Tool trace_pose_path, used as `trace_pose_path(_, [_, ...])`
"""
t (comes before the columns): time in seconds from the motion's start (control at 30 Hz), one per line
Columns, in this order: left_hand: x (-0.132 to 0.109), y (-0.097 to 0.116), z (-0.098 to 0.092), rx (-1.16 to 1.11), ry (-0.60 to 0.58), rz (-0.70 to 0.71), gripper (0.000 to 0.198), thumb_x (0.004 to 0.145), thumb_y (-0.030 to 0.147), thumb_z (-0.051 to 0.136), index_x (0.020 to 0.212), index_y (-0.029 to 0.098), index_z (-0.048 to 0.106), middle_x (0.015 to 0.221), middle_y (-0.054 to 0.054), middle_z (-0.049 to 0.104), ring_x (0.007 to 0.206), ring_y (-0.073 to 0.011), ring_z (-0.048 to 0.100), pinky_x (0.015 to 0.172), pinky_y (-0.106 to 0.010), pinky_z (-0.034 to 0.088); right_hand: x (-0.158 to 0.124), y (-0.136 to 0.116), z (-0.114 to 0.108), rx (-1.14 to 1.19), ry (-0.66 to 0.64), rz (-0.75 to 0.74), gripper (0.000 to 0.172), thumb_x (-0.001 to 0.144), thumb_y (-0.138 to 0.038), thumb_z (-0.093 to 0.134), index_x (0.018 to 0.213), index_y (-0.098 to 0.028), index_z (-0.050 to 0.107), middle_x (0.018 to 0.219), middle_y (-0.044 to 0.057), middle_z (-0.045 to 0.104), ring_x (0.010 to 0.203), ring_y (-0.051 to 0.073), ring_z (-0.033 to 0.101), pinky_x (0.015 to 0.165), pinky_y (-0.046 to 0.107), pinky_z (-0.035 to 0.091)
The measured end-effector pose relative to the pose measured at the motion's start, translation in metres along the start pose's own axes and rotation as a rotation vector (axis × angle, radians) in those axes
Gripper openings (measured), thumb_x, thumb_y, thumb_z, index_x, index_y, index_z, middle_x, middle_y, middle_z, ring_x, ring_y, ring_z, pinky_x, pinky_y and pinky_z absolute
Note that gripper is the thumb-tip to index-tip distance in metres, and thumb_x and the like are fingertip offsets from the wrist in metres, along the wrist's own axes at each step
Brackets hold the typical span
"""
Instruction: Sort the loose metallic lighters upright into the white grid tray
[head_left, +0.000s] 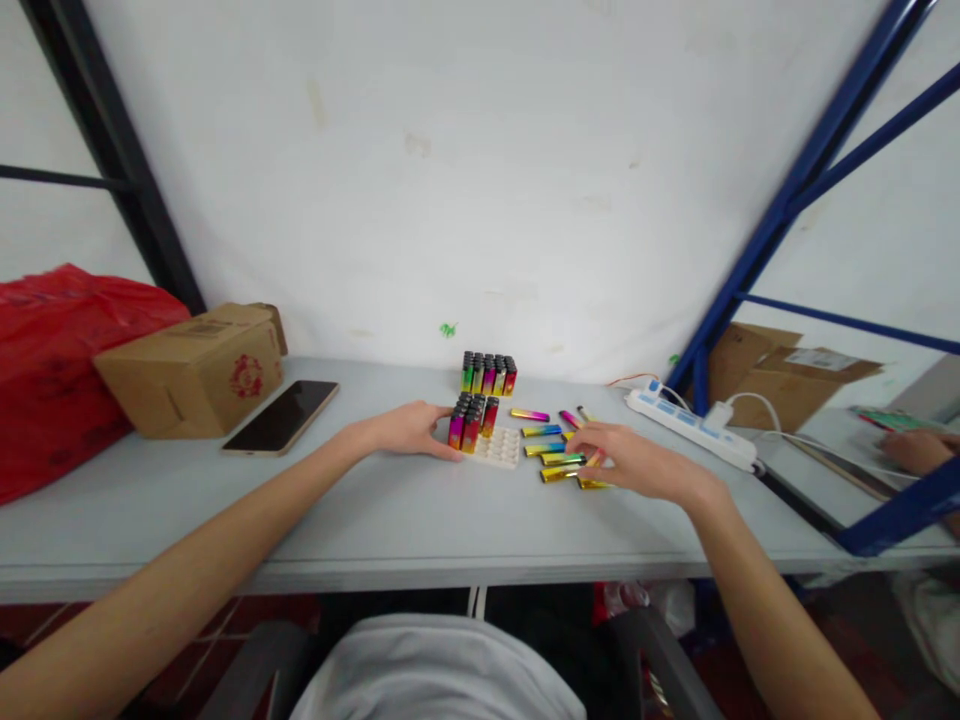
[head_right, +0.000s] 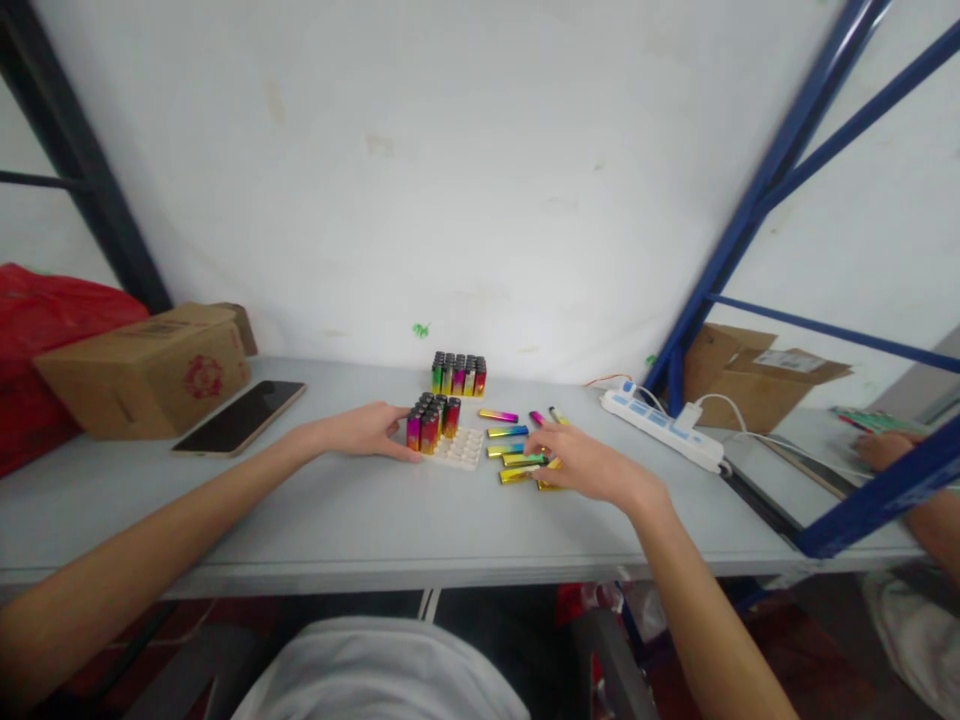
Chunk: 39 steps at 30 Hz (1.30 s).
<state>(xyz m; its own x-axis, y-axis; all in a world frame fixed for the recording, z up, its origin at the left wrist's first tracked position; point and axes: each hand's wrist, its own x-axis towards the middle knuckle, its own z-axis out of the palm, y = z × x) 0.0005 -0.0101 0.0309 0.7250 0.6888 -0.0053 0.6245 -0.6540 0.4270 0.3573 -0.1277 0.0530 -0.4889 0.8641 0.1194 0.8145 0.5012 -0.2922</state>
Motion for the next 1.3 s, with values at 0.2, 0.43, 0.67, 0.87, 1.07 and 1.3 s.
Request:
trace_pose_path(0.2, [0.004, -0.005, 0.002, 0.038, -0.014, -0.006, 0.076, 0.073, 0.075, 0.069, 0.124, 0.02, 0.066, 0.097, -0.006, 0.074, 0.083, -0.0251, 0.065, 0.07, -0.027, 0.044, -0.061, 0.026, 0.025, -0.067, 0.15, 0.12, 0.023, 0.096, -0.036, 0.058, 0.114, -0.027, 0.07, 0.125, 0.011, 0.067, 0.121, 0.029, 0.061, 0.11, 0.047, 0.045])
trace_pose_path(0.43, [0.005, -0.007, 0.002, 0.047, -0.012, -0.015, 0.076, 0.072, 0.077, 0.069, 0.122, 0.02, 0.067, 0.091, -0.005, 0.072, 0.079, -0.025, 0.064, 0.067, -0.028, 0.043, -0.079, 0.036, 0.041, 0.097, 0.279, 0.201, 0.029, 0.1, -0.046, 0.049, 0.112, -0.028, 0.069, 0.109, 0.011, 0.074, 0.102, 0.03, 0.069, 0.094, 0.046, 0.054])
trace_pose_path(0.67, [0.005, -0.008, 0.002, 0.072, -0.023, -0.015, 0.079, 0.073, 0.079, 0.066, 0.124, 0.018, 0.066, 0.085, -0.004, 0.071, 0.074, -0.0235, 0.063, 0.063, -0.027, 0.04, -0.033, 0.045, 0.019, 0.474, 0.555, 0.206, 0.038, 0.088, -0.057, 0.068, 0.102, -0.022, 0.07, 0.093, 0.008, 0.072, 0.085, 0.025, 0.067, 0.08, 0.039, 0.056])
trace_pose_path(0.87, [0.004, -0.005, 0.001, 0.08, -0.025, -0.014, 0.077, 0.074, 0.076, 0.067, 0.124, 0.018, 0.065, 0.089, -0.004, 0.072, 0.075, -0.0233, 0.063, 0.063, -0.027, 0.04, 0.067, 0.044, -0.003, 1.213, 0.563, 0.113, 0.041, 0.082, -0.064, 0.071, 0.092, -0.027, 0.057, 0.103, 0.003, 0.07, 0.087, 0.019, 0.066, 0.077, 0.036, 0.057])
trace_pose_path(1.07, [0.004, -0.004, 0.0, 0.102, -0.022, -0.015, 0.078, 0.073, 0.078, 0.066, 0.123, 0.017, 0.066, 0.083, -0.003, 0.069, 0.072, -0.0224, 0.061, 0.061, -0.027, 0.037, 0.111, 0.024, 0.024, 1.374, 0.42, 0.044, 0.041, 0.082, -0.057, 0.075, 0.099, -0.027, 0.053, 0.066, -0.008, 0.047, 0.049, 0.008, 0.042, 0.042, 0.018, 0.032])
trace_pose_path(1.3, [0.004, -0.003, 0.001, 0.12, -0.026, -0.036, 0.078, 0.073, 0.08, 0.063, 0.119, 0.017, 0.066, 0.074, -0.001, 0.062, 0.066, -0.021, 0.056, 0.057, -0.027, 0.032, 0.111, 0.001, 0.058, 1.221, 0.429, 0.21, 0.052, 0.089, -0.074, 0.052, 0.08, -0.023, 0.047, 0.058, -0.01, 0.025, 0.044, 0.006, 0.017, 0.041, 0.018, 0.011])
